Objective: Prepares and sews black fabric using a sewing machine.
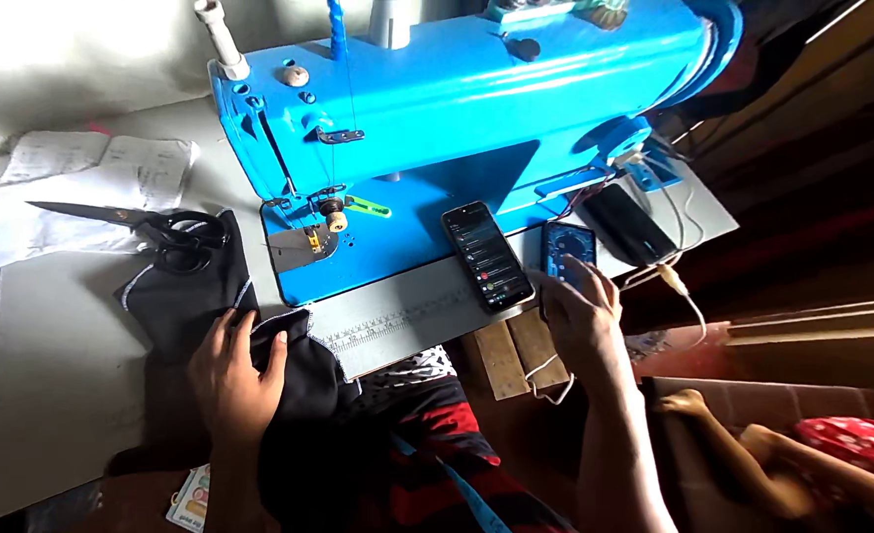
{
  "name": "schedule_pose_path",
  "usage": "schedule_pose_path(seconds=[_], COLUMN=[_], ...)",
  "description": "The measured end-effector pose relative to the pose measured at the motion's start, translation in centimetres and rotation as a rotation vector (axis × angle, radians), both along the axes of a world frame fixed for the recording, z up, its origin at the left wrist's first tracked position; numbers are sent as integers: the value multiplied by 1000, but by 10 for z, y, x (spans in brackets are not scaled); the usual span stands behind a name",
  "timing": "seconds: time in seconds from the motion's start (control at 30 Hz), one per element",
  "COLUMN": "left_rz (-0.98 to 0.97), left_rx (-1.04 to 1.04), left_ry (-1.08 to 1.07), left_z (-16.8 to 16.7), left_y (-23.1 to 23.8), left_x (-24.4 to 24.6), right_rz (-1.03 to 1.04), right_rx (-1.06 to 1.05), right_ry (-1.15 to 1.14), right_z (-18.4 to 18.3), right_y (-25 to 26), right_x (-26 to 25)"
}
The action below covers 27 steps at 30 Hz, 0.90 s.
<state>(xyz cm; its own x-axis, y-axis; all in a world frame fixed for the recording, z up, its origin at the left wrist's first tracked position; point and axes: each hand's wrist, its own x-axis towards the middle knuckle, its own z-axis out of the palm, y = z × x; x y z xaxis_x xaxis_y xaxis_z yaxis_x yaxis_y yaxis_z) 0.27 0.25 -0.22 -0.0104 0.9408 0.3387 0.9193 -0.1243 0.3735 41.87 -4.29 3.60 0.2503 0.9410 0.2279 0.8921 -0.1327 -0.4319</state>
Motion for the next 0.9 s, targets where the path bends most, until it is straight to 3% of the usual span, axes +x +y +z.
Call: schedule_pose_path(seconds=[0.2, 0.23, 0.3, 0.33, 0.43, 0.57, 0.6, 0.63, 0.7, 0.77, 0.9], left_rz=[-20, -22, -29, -30, -41, -54, -53, -50, -43, -42, -38], left_rx=[22, 24, 12, 8, 16, 14, 16, 20, 24, 29, 31], left_ry=[-4, 0, 3, 1, -4, -2, -1, 1, 4, 5, 3], left_z=[0, 0, 1, 1, 0, 3, 3, 3, 3, 2, 2], left_y=[1, 1, 0, 0, 0, -1, 0, 0, -1, -1, -1], left_x=[-2, -2, -2, -2, -3, -2, -2, -2, -1, -1, -1], right_rz=[-158, -194, -288, -329, -354, -386, -358, -308, -203, -175, -177], right_rx=[46, -3, -550, -635, -540, -781, -773, -624, 24, -16, -138], right_ry=[-10, -29, 92, 157, 200, 176, 156, 106, -69, 1, 52], right_z=[10, 26, 124, 152, 167, 216, 208, 174, 46, 9, 9], right_y=[-12, -14, -3, 3, -3, 10, 8, -2, -20, -20, -13], right_x=[31, 25, -19, -35, -46, -73, -67, -47, 17, 42, 37])
